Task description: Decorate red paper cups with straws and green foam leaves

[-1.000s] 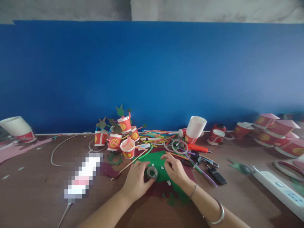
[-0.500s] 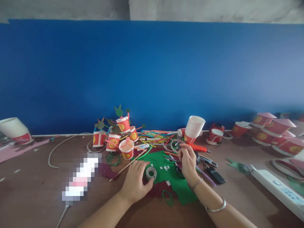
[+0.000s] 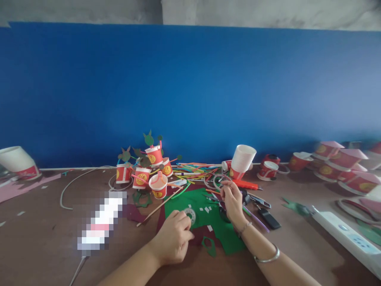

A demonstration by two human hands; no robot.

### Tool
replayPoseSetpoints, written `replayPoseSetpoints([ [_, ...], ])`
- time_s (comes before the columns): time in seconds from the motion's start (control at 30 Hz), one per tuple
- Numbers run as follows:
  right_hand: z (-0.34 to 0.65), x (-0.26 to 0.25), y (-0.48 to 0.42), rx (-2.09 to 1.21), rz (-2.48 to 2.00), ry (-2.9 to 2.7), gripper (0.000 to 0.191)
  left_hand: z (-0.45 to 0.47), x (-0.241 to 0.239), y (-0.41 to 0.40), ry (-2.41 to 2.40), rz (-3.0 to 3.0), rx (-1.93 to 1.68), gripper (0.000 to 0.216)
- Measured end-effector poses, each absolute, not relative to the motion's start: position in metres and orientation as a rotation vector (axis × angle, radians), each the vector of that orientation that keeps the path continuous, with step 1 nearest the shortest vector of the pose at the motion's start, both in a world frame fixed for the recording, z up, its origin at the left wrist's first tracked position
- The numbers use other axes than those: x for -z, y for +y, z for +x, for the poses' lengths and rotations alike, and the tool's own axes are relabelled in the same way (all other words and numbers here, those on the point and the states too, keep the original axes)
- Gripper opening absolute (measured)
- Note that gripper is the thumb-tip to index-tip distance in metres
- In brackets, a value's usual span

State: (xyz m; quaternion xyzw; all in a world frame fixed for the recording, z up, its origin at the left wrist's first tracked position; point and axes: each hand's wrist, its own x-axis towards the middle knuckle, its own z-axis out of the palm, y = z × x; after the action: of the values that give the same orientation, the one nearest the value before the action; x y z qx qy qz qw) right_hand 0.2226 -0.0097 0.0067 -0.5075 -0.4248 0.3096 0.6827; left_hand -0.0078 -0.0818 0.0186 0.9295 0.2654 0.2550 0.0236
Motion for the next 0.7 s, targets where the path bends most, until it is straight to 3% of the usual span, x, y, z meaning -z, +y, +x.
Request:
replayPoseSetpoints([
  [0.2,0.228,-0.011,-0.009,-0.608,-1.110,-0.855,0.009,-0.008,-0.015,-0.083,0.723,2.883,-0.742,0.018],
  [0.47,0.237,-0.016,-0.004,-0.560,-1.094,-0.680,0.005,0.000,-0.015,-0.089,1.014,2.848,-0.812,0.035],
  [0.7,0.225,-0.011,-0.014,-0.562,-1.137,-1.011,0.006,0.010,-0.015,-0.097,0.973,2.946,-0.783,0.027],
])
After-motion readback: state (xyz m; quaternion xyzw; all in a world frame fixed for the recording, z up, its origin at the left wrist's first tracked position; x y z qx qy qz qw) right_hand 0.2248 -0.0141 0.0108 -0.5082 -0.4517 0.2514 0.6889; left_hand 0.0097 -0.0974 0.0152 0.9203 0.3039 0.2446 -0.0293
